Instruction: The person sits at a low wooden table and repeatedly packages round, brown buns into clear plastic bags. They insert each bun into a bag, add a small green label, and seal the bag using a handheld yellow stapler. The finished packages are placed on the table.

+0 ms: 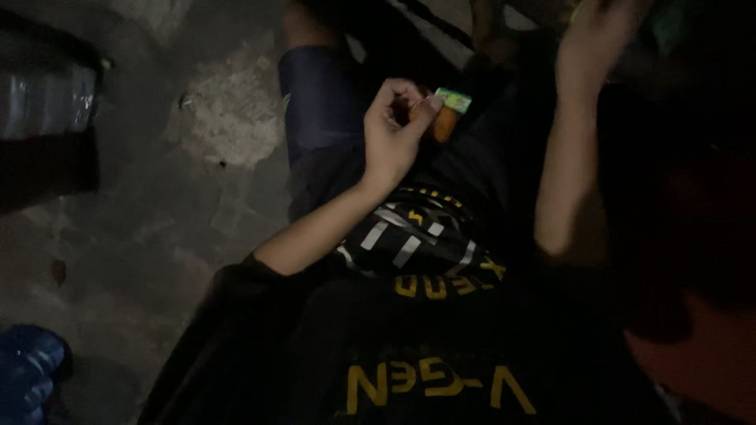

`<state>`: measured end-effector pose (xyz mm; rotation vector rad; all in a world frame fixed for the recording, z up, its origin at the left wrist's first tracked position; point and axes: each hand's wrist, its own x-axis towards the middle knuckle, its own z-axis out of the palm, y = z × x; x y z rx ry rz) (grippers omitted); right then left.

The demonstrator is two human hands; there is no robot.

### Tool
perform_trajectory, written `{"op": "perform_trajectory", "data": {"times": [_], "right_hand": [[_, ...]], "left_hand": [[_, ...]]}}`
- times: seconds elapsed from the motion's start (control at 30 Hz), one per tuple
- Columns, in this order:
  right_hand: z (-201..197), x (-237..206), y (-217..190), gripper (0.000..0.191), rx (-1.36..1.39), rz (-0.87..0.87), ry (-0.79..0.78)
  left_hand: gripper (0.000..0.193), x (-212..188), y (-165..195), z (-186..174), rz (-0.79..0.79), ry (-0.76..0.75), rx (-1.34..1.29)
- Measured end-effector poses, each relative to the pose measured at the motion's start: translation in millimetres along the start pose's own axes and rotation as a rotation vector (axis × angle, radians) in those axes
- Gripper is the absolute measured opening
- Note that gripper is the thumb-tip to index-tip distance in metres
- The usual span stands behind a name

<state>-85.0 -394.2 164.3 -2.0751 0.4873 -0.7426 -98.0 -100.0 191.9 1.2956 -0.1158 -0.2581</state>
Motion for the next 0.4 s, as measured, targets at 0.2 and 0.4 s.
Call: {"op": "perform_trajectory", "data": {"times": [0.2, 0.4], "right_hand": [[30.5, -78.8, -73.9, 0.029, 0.918, 0.156, -0.111], [36.6, -92.9, -109.1, 0.005, 0.978, 0.277, -0.098]], "left_hand": [[0.014, -0.9, 15.5, 7.5, 0.141, 0.021, 0.231], [0.015, -10.6, 9.6, 13.6, 0.107, -0.056, 0.429]]}}
